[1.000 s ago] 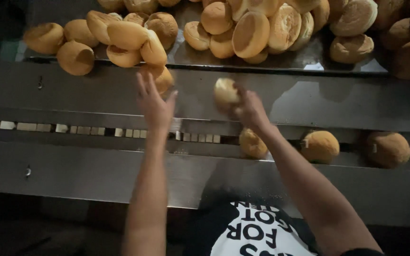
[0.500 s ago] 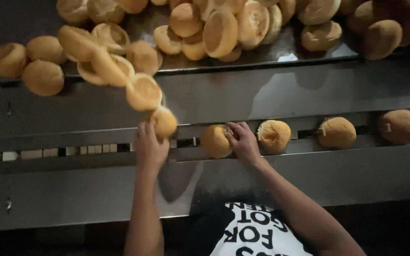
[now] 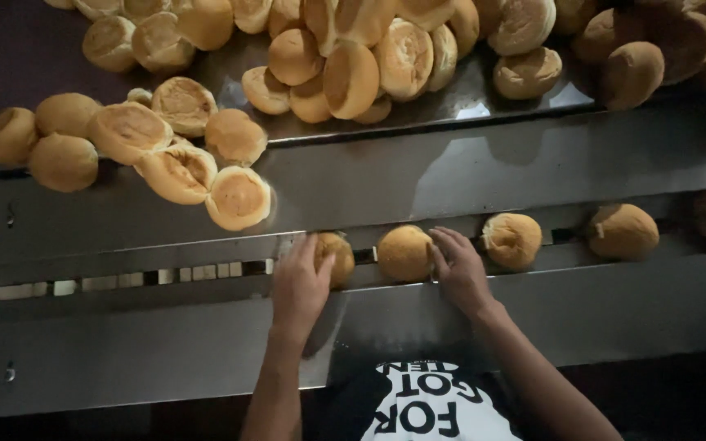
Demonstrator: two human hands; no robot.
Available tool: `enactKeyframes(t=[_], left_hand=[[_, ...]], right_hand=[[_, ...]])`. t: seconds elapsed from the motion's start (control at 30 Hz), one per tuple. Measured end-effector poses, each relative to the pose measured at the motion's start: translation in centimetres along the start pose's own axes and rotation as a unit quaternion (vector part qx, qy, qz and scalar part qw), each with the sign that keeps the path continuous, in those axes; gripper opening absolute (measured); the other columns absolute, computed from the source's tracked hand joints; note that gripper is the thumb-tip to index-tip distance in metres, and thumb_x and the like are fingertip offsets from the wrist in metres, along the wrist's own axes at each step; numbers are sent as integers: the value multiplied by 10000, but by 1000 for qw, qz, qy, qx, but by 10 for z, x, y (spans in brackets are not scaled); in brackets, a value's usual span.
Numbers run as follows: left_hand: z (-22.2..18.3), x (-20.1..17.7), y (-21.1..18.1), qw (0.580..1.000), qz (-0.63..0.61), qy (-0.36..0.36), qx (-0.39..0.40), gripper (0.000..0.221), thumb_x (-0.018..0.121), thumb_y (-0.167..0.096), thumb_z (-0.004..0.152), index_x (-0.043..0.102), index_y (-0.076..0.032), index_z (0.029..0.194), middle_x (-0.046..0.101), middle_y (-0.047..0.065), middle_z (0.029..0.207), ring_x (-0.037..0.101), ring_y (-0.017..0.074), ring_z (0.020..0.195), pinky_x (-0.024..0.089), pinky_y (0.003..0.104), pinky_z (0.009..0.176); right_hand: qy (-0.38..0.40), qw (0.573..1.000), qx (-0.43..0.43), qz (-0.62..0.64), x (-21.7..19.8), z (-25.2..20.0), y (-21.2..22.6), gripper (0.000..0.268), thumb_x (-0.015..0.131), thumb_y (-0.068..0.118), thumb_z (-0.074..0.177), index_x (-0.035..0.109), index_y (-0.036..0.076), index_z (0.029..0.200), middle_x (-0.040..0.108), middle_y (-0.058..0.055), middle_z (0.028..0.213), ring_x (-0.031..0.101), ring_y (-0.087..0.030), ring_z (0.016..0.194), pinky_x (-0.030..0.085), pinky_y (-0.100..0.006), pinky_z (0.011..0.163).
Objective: Sorting and placing burger buns onto a conveyor belt in a bakery production line.
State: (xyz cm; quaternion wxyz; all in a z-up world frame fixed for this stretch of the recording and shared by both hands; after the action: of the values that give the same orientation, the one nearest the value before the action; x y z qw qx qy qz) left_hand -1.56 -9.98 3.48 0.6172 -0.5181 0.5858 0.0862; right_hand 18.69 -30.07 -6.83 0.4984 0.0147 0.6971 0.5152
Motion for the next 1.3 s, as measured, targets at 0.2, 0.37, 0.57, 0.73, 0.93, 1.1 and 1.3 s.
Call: enactKeyframes(t=[0.2,0.37,0.57,0.73,0.93,1.1,1.3], left_hand=[[100,-19,-99,942,-106,-249,199,785,797,-234,946,366,-9,1562,353,300,1586,420,491,1420,417,603,1133],[245,29,-92,954,-58,-235,178,986,883,-306,865,249,-78,1586,259,221,1646,356,472,1481,336,550,1208],[202,8,-90,938,-119,-257,197,666,831,-115,785,558,-95,1392,645,181,1260,647,422,1163,518,551,1017],[90,-6,-80,985,-132,-50,100,604,742,19,791,617,-98,1371,681,155,1240,642,346,1203,520,466,1042],[9,37,-60,963,-85,152,205,664,694,-42,735,629,-116,1391,682,127,1316,604,312,1291,414,446,1140],[-17,-12,-32,962,-239,132,-8,689,653,30,754,654,-269,1374,698,124,1267,647,379,1227,501,532,1042],[-30,-38,78,824,-551,-78,-104,664,574,44,883,466,-97,1523,532,243,1365,559,392,1263,447,555,1078]], right_hand=[[-42,998,-30,45,-34,-15,2,333,692,82,930,704,66,1263,702,-165,1227,664,-396,1148,560,-477,917],[1,997,-4,76,-48,-27,-4,401,625,51,947,625,83,1347,648,-127,1296,642,-263,1181,590,-358,952],[-110,991,-32,67,-80,-22,5,470,703,-10,888,633,27,1351,660,-200,1203,664,-419,1110,598,-457,837],[-104,987,-125,8,-74,4,37,744,747,23,860,438,37,1537,483,-251,1439,528,-478,1277,538,-557,943],[39,940,-277,-195,-35,33,91,925,782,123,721,429,243,1567,353,-210,1613,279,-507,1486,329,-708,1105],[-82,973,-203,-80,-15,65,6,431,890,237,752,702,214,1139,656,-28,1182,621,-285,1108,497,-423,902],[27,908,214,359,-61,45,15,447,716,461,1003,649,29,1097,632,-182,932,668,-350,783,589,-544,679]])
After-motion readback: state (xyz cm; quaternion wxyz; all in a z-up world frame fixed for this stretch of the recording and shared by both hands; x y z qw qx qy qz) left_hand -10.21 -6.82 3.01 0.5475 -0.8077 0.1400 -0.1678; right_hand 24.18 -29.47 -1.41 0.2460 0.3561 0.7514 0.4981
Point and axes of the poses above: each hand's wrist, its own z-axis towards the middle knuckle, its own x-axis out of the palm, y = z × x, the point moved 3 cm from there along z, towards the middle knuckle
